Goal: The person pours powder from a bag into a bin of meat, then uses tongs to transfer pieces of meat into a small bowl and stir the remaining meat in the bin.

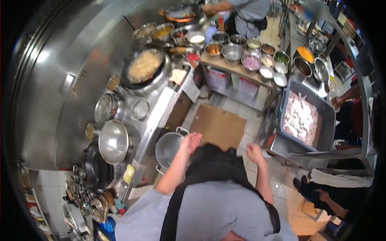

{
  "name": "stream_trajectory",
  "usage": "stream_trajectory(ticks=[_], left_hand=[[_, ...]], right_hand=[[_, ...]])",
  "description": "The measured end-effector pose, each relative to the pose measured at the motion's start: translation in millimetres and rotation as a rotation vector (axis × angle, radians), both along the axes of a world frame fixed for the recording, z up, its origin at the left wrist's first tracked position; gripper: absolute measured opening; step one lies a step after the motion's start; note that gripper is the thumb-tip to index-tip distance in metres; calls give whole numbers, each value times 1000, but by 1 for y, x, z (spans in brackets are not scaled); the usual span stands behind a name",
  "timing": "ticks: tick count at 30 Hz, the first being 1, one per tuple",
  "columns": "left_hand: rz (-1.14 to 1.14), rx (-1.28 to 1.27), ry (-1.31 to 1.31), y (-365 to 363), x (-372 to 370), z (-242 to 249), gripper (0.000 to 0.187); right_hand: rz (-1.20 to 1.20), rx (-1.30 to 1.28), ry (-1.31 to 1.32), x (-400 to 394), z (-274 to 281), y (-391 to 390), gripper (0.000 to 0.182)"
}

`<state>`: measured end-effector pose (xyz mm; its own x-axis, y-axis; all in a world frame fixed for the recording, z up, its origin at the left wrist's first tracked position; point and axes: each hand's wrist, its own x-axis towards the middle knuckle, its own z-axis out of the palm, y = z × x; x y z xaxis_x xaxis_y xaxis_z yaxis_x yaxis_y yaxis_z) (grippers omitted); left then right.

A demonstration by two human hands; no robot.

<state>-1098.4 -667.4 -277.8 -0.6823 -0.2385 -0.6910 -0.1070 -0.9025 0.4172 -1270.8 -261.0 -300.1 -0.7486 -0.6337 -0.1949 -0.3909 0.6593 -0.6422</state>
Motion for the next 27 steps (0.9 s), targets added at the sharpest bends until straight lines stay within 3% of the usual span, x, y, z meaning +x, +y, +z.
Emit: stream_trajectory(ticks=[2,5,8,15,17,20,21,24,25,27], left_hand=[[101,-61,-83,-21,-14,8,14],[225,-51,-39,-47,-45,9,13],[258,26,-47,-86,-83,-23,15],[251,79,-201,-191,-219,-102,26],[225,182,-237,-230,-246,-158,35],[307,93,-364,-255,-288,-185,39],[320,22,-349,-259,-296,-196,52],[433,61,-414,-263,-333,-163,64],[345,62,-315,-264,-335,-156,72],[301,53,-314,-263,-339,-147,60]], right_hand=[[-69,-55,-238,-45,88,-48,31],[-23,-180,-376,-111,129,-98,33],[29,-96,-211,-160,130,-131,35],[-31,25,-327,-223,107,-203,34],[-16,80,-368,-239,115,-231,35],[48,37,-364,-265,120,-281,36],[64,146,-356,-275,121,-297,36],[94,98,-405,-303,133,-357,37],[130,13,-353,-310,125,-376,31],[240,140,-364,-338,151,-432,26]])
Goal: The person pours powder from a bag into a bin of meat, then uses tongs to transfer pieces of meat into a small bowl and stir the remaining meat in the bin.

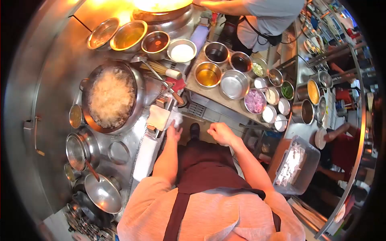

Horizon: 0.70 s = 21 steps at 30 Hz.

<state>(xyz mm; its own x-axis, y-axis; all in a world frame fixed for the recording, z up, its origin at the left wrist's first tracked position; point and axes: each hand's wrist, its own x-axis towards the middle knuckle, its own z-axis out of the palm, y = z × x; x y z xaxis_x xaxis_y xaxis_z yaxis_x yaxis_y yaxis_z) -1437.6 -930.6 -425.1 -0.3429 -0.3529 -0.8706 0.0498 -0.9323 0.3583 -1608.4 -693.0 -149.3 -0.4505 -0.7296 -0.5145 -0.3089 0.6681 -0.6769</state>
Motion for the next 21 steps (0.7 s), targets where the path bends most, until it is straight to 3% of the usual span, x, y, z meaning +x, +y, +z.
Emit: stream_trajectory(ticks=[1,3,5,8,11,12,15,18,21], left_hand=[[-19,7,11,2,-1,11,56],[-127,10,41,9,7,23,47],[-226,-106,-68,18,12,31,37],[-372,-170,-128,21,17,62,35],[-432,-190,-119,17,24,71,29],[-448,-200,-136,13,29,68,29],[-447,-187,-131,7,37,73,32],[-473,-194,-145,4,44,62,36],[-551,-235,-244,3,39,67,41]], right_hand=[[67,49,1,-15,9,-29,23],[-30,-84,79,-35,-17,-81,22],[-150,-405,262,-54,-67,-130,24],[-169,-600,588,-77,-69,-207,30],[93,-200,394,-92,-67,-264,31],[157,-51,214,-94,-60,-279,30],[411,59,377,-90,-50,-307,25],[581,107,501,-83,-75,-336,25],[465,32,491,-73,-81,-348,25]])
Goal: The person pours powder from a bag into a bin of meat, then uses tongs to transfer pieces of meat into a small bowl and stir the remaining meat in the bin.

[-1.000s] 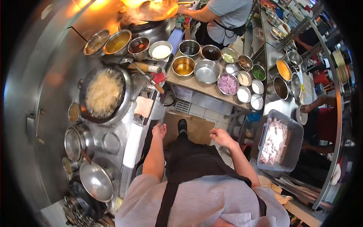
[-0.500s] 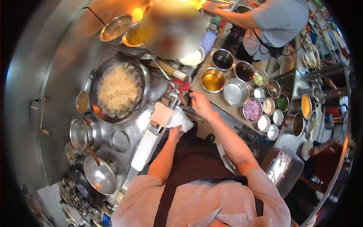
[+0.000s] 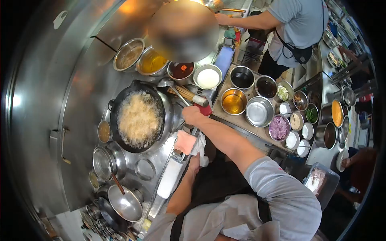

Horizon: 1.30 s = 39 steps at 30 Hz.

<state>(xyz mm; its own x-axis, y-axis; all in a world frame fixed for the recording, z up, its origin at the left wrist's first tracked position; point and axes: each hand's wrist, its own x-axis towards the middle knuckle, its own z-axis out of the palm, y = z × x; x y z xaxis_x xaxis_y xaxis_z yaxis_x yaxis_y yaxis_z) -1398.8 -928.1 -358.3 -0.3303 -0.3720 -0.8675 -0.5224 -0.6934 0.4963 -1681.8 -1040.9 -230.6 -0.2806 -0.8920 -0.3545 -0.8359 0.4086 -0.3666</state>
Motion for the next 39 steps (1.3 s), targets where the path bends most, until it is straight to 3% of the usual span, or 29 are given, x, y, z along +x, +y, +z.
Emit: stream_trajectory(ticks=[2,4,5,8,9,10,11,12,13,14,16,19,24,28,31,35,38,39], left_hand=[[-3,-7,3,6,-6,12,45],[-180,86,-54,2,-6,7,47],[-273,132,-80,-2,-8,7,48],[-727,-60,-384,-6,-23,22,46],[-874,-239,-339,-6,-38,62,44],[-953,-187,-262,-13,-44,66,41],[-1063,-91,-111,-33,-35,20,39],[-803,-42,27,-16,-56,85,35],[-685,37,251,-11,-64,110,36],[-660,76,302,-4,-81,133,37],[-460,206,540,18,-105,172,40],[-287,365,786,57,-147,203,40],[-473,543,892,107,-209,174,35],[-703,483,786,188,-239,212,26],[-818,523,800,239,-252,217,26],[-1018,434,706,297,-254,243,24],[-1158,441,789,350,-244,257,29],[-1198,465,803,366,-240,260,32]], right_hand=[[32,28,26,6,7,-4,24],[40,38,61,10,12,-3,24],[49,36,45,9,30,4,23],[66,-13,14,4,66,35,22],[68,-58,19,2,66,46,22],[51,-135,-12,0,58,57,22],[-38,-155,-52,-2,82,84,22],[-82,-116,-29,-6,94,107,21],[-45,1,-113,-15,121,137,22],[-208,-69,-246,-19,127,172,23],[-380,-183,-433,-24,140,243,31],[-672,-446,-642,-5,108,335,40],[-1020,-668,-618,56,109,449,38],[-1242,-662,-672,88,136,516,34],[-1288,-799,-468,107,124,555,34],[-1354,-765,-524,124,162,616,39],[-1442,-911,-539,135,174,646,41],[-1448,-983,-424,137,170,655,43]])
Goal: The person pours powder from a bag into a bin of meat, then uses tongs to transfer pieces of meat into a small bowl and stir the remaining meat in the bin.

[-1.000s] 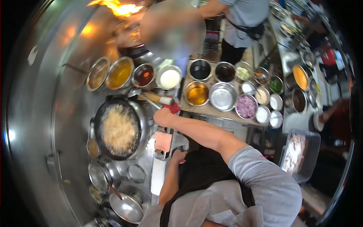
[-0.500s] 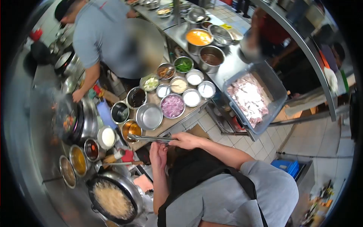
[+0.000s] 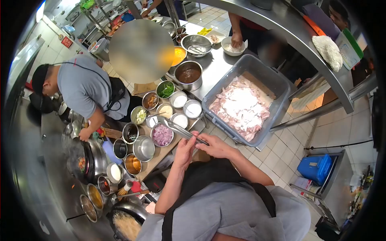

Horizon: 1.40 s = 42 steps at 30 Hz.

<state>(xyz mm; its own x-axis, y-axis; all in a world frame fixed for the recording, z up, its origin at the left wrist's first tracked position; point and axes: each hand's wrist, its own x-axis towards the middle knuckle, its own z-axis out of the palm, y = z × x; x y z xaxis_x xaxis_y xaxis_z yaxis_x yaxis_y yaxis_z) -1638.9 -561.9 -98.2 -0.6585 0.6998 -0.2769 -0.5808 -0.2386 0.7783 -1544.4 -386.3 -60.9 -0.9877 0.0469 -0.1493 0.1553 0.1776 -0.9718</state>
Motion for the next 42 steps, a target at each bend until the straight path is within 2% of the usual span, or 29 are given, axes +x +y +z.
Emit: stream_trajectory(ticks=[2,5,6,9,11,19,22,24,27,29,33,36,39,42], left_hand=[[-25,-22,-8,30,4,7,32],[-119,-39,-9,69,13,11,33],[-208,-114,40,73,14,10,33],[-445,-260,224,89,9,19,33],[-488,-321,187,94,6,22,33],[-354,-429,148,95,-41,-2,23],[-242,-416,178,99,-67,2,22],[-190,-418,215,105,-89,11,21],[-91,-373,295,125,-133,32,20],[-73,-370,378,143,-172,48,19],[-65,-303,511,189,-264,78,14],[-83,-278,491,237,-347,75,15],[-26,-189,526,285,-442,47,13],[36,-281,599,330,-534,25,16]], right_hand=[[-140,45,187,9,-9,14,48],[-168,94,166,31,-1,48,54],[-151,85,47,41,10,61,53],[-329,355,171,74,-20,84,41],[-409,308,42,96,-13,103,38],[-981,162,-130,182,-10,142,28],[-1107,63,-51,191,-30,143,26],[-1094,62,-145,190,-33,144,26],[-1009,189,-267,179,-32,151,25],[-1003,267,-90,172,-60,158,20],[-1042,218,-263,141,-58,170,23],[-1106,218,-326,110,-43,176,25],[-1157,211,-390,84,-30,173,24],[-1167,280,-415,78,-33,170,26]])
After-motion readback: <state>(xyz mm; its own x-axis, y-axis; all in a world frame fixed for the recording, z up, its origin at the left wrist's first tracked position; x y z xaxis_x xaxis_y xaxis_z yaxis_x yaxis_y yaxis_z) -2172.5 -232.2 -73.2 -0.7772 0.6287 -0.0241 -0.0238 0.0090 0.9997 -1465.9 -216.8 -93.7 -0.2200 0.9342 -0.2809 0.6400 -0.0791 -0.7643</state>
